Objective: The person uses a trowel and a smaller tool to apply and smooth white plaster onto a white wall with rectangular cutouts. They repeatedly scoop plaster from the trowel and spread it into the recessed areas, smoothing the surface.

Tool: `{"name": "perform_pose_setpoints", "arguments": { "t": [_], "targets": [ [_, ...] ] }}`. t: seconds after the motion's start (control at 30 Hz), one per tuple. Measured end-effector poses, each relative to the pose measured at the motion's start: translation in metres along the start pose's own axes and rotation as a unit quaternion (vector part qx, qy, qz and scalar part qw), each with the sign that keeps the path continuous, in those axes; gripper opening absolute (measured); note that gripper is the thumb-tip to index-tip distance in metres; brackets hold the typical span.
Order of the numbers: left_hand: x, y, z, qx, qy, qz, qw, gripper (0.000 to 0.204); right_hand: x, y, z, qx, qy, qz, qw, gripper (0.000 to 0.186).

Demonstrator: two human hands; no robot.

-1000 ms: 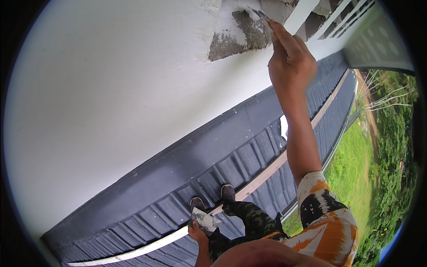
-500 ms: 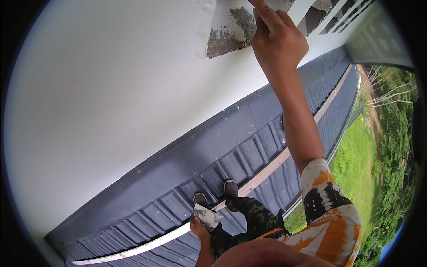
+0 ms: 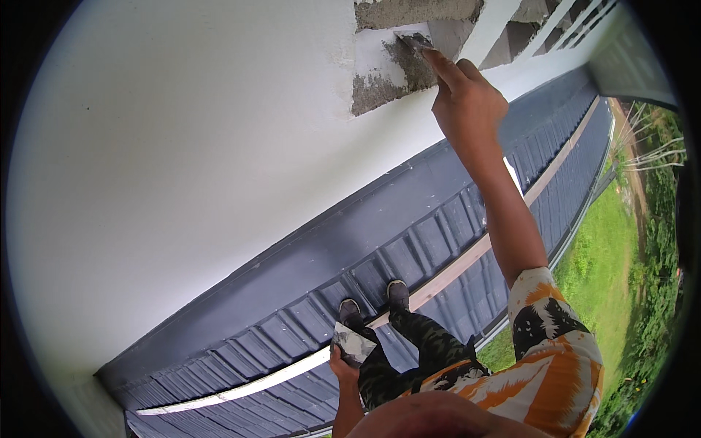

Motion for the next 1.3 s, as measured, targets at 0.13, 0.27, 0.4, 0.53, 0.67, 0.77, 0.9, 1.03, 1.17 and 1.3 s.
{"name": "perform_pose_setpoints", "arguments": {
  "t": [0.13,0.27,0.4,0.53,0.67,0.77,0.9,1.03,1.17,1.3],
  "targets": [
    [-0.013,0.031,0.043,0.003,-0.019,0.011,1.000,0.044,-0.009,0.005,-0.019,0.071,0.013,0.000,0.997,0.034],
    [-0.024,0.053,0.076,0.029,-0.048,0.015,0.998,0.043,0.019,0.004,-0.005,0.037,0.038,0.014,0.998,0.038],
    [-0.042,0.067,0.112,0.023,-0.034,0.023,0.999,0.045,-0.006,0.011,-0.005,0.038,-0.040,0.024,0.998,0.045],
    [-0.056,0.088,0.150,-0.023,-0.109,0.039,0.993,0.042,-0.059,0.024,-0.044,0.163,-0.105,0.079,0.978,0.032],
    [-0.067,0.118,0.211,-0.035,-0.133,0.039,0.990,0.041,-0.116,0.041,-0.079,0.550,-0.159,0.382,0.725,0.019],
    [-0.086,0.145,0.269,-0.020,-0.173,0.057,0.983,0.039,-0.143,0.041,-0.092,0.696,-0.202,0.547,0.418,0.020],
    [-0.113,0.171,0.326,-0.017,-0.230,0.088,0.969,0.037,-0.143,0.023,-0.111,0.730,-0.218,0.537,0.363,0.018],
    [-0.153,0.181,0.355,0.005,-0.207,0.107,0.973,0.035,-0.124,0.022,-0.130,0.762,-0.232,0.474,0.374,0.017],
    [-0.185,0.183,0.373,0.044,-0.159,0.113,0.980,0.038,-0.105,0.024,-0.158,0.757,-0.280,0.411,0.424,0.017],
    [-0.218,0.187,0.390,0.066,-0.161,0.122,0.977,0.037,-0.110,0.025,-0.192,0.757,-0.351,0.350,0.426,0.018]
  ]
}}
Point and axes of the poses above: each hand's wrist, its own x-axis towards the middle knuckle, its own z-axis out of the palm, y = z × x, the point moved 1 cm from there along x, towards the middle knuckle, and after that the axes turned 5 degrees about -y, right-handed, at the moved point
